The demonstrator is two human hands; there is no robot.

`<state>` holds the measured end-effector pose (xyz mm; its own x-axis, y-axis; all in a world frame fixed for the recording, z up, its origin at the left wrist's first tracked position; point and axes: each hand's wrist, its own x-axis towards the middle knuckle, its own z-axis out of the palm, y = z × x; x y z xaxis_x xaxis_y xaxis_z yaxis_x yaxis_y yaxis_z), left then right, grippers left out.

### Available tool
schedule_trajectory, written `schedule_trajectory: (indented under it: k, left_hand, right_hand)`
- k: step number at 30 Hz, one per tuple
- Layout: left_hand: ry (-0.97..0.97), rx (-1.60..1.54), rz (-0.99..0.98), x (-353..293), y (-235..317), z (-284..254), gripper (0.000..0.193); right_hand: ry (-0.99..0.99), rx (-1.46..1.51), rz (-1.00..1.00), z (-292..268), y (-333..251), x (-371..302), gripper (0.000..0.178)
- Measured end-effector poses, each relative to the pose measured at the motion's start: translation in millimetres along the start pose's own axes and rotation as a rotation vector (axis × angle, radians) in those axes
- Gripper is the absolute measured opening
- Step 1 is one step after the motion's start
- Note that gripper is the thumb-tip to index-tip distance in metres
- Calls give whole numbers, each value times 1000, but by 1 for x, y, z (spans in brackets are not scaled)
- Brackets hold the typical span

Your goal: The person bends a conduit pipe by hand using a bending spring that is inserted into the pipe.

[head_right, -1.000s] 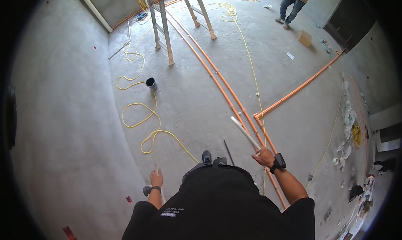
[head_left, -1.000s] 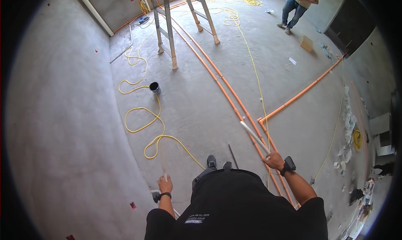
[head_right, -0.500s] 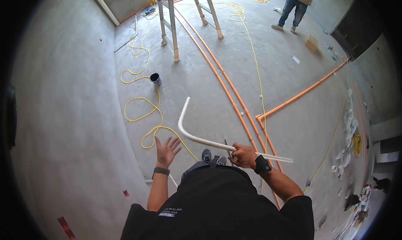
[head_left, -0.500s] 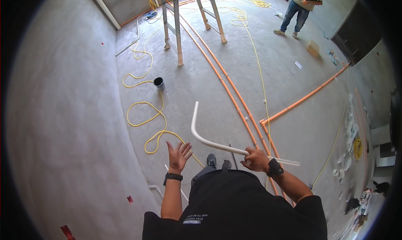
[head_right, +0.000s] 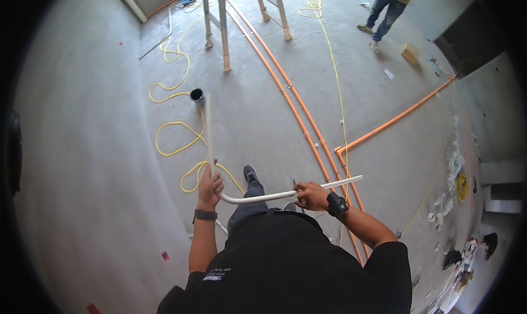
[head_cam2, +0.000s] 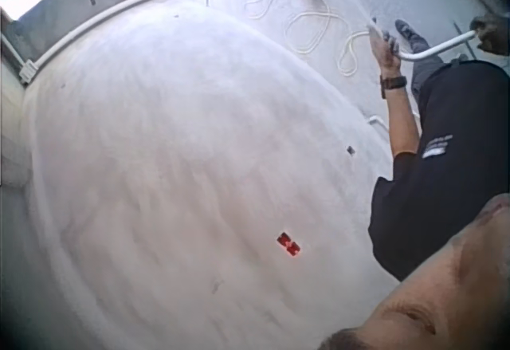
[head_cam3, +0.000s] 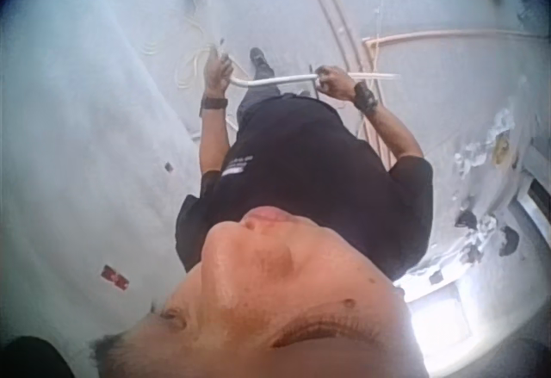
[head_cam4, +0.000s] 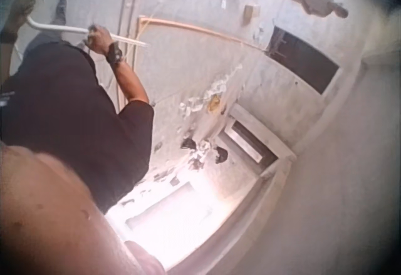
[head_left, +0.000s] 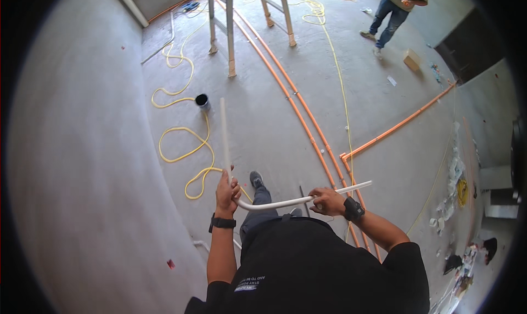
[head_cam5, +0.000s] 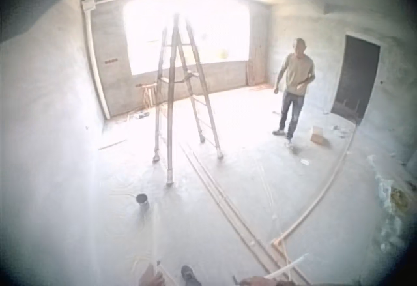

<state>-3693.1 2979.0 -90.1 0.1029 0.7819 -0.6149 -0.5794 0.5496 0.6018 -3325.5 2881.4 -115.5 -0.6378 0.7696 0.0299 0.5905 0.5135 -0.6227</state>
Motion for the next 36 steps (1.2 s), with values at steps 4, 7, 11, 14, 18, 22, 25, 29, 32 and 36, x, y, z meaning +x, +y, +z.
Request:
schedule_trajectory:
  k: [4,7,11,14,18,22,25,29,32,36]
  left_hand:
    - [44,227,171,40,54,-12,40]
    - [79,357,230,54,112,-5,38]
    - [31,406,371,90,170,-18,35]
    - [177,556,494,115,211,-18,31]
    - [321,755,662,153,269,-3,30]
    - [490,946,857,193,330,12,35]
    - [748,1202,928,226,373,21,38]
    - [1053,1303,1044,261,435,46,38]
    - [1237,1305,1091,279,475,49,38]
    - [1512,1371,1215,291,530,37,36]
  right_hand:
    - [48,224,434,15,42,43,32]
    - [46,83,746,0,71,83,41]
    - [286,184,977,7,112,102,51]
    - [243,177,1102,21,132,107,54]
    - [47,108,1212,59,171,101,57]
    - [-224,141,1280,53,210,138,57]
    - [-167,231,1328,31,255,184,53]
    - [-45,214,1274,-3,350,279,49]
    - [78,86,997,-35,420,374,40]
    - [66,254,789,-141,429,583,40]
